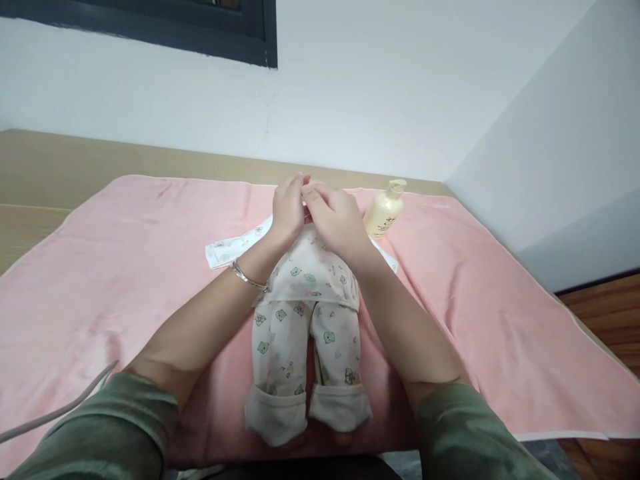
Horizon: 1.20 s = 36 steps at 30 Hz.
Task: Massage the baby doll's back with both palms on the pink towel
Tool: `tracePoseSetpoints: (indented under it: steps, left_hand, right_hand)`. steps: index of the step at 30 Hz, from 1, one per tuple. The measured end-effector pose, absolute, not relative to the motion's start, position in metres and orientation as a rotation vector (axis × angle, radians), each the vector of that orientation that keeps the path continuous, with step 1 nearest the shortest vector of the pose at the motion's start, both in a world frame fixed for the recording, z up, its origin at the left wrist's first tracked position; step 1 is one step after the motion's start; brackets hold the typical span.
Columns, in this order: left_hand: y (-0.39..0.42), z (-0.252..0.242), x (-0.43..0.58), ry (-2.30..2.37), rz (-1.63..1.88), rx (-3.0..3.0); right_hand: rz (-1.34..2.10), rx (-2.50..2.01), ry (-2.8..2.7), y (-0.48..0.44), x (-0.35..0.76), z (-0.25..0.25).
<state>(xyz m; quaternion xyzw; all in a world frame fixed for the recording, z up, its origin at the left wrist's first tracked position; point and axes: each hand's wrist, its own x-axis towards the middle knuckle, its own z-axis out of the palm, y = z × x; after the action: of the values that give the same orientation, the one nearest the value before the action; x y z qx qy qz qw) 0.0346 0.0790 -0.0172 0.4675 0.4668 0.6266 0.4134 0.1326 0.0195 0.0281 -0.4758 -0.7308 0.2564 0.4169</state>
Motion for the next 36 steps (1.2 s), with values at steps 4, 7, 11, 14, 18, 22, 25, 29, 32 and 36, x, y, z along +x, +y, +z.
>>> tracePoseSetpoints:
  steps: [4,7,11,14,18,22,25,29,32,36]
  left_hand:
    - [0.083,-0.039,0.037,1.393,1.544,1.297]
    - [0.084,-0.05,0.038,1.42,1.548,1.341]
    - [0.088,-0.059,0.041,1.49,1.449,1.39]
    - [0.091,-0.061,0.042,1.523,1.4,1.399]
    - [0.088,-0.062,0.042,1.524,1.365,1.418]
    - [0.083,-0.069,0.036,1.504,1.334,1.489]
    - [0.078,-0.079,0.027,1.455,1.316,1.623]
    - [0.075,-0.091,0.017,1.424,1.321,1.74]
    - [0.076,-0.093,0.015,1.449,1.313,1.765]
    - [0.077,-0.095,0.015,1.48,1.314,1.765]
  right_hand:
    - [0.386,-1.444,-1.938,0.051,0.136,-0.005]
    - [0.295,-1.495,-2.024,0.066,0.136,-0.03]
    - [0.227,-1.523,-2.059,0.071,0.137,-0.05]
    - [0.212,-1.53,-2.064,0.07,0.14,-0.056]
    - [0.205,-1.534,-2.098,0.071,0.141,-0.058]
    - [0.19,-1.536,-2.129,0.073,0.141,-0.06]
    - [0.213,-1.526,-2.171,0.076,0.147,-0.06]
    - [0.301,-1.492,-2.284,0.082,0.163,-0.054]
    - [0.245,-1.648,-2.288,0.072,0.164,-0.05]
    - [0.007,-1.862,-2.246,0.041,0.141,-0.052]
